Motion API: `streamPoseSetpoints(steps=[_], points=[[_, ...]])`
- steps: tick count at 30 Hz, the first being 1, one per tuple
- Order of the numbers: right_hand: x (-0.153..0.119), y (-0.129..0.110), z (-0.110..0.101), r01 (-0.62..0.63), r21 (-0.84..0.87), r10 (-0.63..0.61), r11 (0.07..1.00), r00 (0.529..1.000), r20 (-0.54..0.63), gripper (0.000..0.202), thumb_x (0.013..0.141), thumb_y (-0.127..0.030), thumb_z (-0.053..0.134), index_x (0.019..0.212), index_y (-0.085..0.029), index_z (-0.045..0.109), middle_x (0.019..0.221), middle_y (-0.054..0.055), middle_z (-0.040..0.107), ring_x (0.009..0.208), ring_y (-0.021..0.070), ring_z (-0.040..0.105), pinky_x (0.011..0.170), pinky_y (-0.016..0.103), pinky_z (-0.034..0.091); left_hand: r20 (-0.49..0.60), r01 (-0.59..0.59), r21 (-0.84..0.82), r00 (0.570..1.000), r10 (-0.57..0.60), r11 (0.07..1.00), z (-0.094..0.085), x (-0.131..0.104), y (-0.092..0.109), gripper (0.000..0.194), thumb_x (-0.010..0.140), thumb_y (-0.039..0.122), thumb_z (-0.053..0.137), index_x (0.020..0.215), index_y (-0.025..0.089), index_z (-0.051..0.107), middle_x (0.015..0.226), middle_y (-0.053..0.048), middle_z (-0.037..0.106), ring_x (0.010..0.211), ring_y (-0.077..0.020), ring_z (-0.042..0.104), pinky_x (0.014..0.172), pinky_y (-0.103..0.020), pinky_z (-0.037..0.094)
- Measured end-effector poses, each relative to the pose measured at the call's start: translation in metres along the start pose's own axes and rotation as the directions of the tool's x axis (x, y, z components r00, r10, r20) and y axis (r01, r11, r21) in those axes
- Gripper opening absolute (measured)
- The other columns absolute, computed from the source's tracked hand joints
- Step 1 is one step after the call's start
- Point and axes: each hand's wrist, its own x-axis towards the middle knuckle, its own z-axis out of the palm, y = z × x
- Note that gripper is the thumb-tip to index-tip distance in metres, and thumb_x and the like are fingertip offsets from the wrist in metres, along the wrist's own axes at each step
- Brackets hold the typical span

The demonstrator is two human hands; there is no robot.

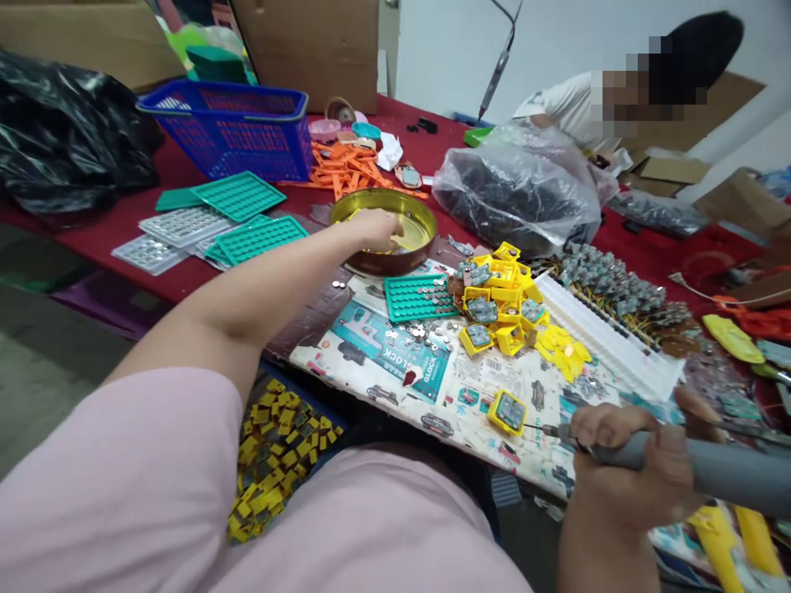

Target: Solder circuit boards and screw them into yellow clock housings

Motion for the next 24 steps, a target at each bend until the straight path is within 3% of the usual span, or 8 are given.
streamPoseSetpoints(steps=[3,7,11,15,18,22,24], points=[[0.001,0.002,0.003,-0.014,-0.023,0.014,1.000,1.000,-0.008,0.036,0.070,-0.031,0.063,0.106,-0.028,0.060,0.043,-0.012,0.050,0.031,0.0149,0.034,0.034,0.028,0.035,0.207,0.031,0.007,0.978,-0.031,1.000,-0.005,0.025,-0.004,0.058,0.076,0.041,0.069,0.131,0.023,0.067,0.108,-0.007,0.076,0.101,-0.0248,0.066,0.090,-0.030,0.048],[0.002,0.005,0.011,-0.033,-0.027,0.032,0.999,0.999,-0.028,0.035,0.069,-0.030,0.063,0.104,-0.031,0.062,0.043,-0.011,0.050,0.032,0.0153,0.034,0.035,0.029,0.036,0.292,0.075,-0.012,0.954,-0.069,0.997,-0.001,0.038,0.005,0.045,0.075,0.043,0.069,0.112,0.020,0.076,0.099,-0.008,0.077,0.102,-0.0258,0.067,0.094,-0.031,0.048],[0.001,0.004,0.015,-0.047,-0.018,0.046,0.999,0.998,-0.042,0.035,0.066,-0.028,0.062,0.101,-0.031,0.065,0.042,-0.009,0.049,0.032,0.0160,0.035,0.037,0.030,0.035,0.239,0.110,-0.091,0.967,-0.086,0.990,0.001,0.038,-0.001,0.041,0.073,0.042,0.071,0.103,0.015,0.077,0.089,-0.010,0.077,0.094,-0.0256,0.069,0.090,-0.032,0.050],[0.000,0.002,0.013,-0.033,-0.022,0.032,0.999,0.999,-0.027,0.034,0.067,-0.028,0.064,0.101,-0.031,0.065,0.042,-0.009,0.048,0.032,0.0155,0.037,0.038,0.030,0.035,0.115,0.155,-0.191,0.984,-0.135,0.969,0.004,0.025,-0.020,0.040,0.090,0.031,0.050,0.121,0.013,0.067,0.105,-0.012,0.075,0.091,-0.0182,0.070,0.081,-0.025,0.051],[-0.001,0.000,0.013,-0.051,0.003,0.051,0.999,0.999,-0.015,0.033,0.068,-0.030,0.068,0.101,-0.029,0.064,0.042,-0.009,0.049,0.031,0.0154,0.038,0.037,0.030,0.036,0.034,0.175,-0.225,0.985,-0.172,0.959,0.005,0.016,-0.027,0.043,0.094,0.027,0.041,0.129,0.010,0.061,0.115,-0.016,0.072,0.093,-0.0189,0.070,0.080,-0.027,0.051],[-0.004,-0.001,0.016,-0.039,0.019,0.039,0.999,0.999,-0.003,0.032,0.069,-0.031,0.069,0.100,-0.028,0.065,0.042,-0.008,0.049,0.031,0.0147,0.038,0.036,0.029,0.036,-0.011,0.148,-0.197,0.988,-0.153,0.969,0.001,0.016,-0.016,0.045,0.085,0.032,0.059,0.124,0.012,0.067,0.115,-0.016,0.071,0.107,-0.0282,0.066,0.094,-0.037,0.048],[-0.006,-0.001,0.015,-0.017,0.023,0.017,1.000,1.000,0.012,0.032,0.070,-0.031,0.069,0.101,-0.027,0.065,0.042,-0.008,0.049,0.031,0.0148,0.039,0.036,0.028,0.036,-0.018,0.053,-0.172,0.998,-0.057,0.984,-0.002,0.022,-0.005,0.051,0.072,0.028,0.071,0.123,0.018,0.069,0.115,-0.010,0.072,0.111,-0.0276,0.064,0.098,-0.035,0.046]])
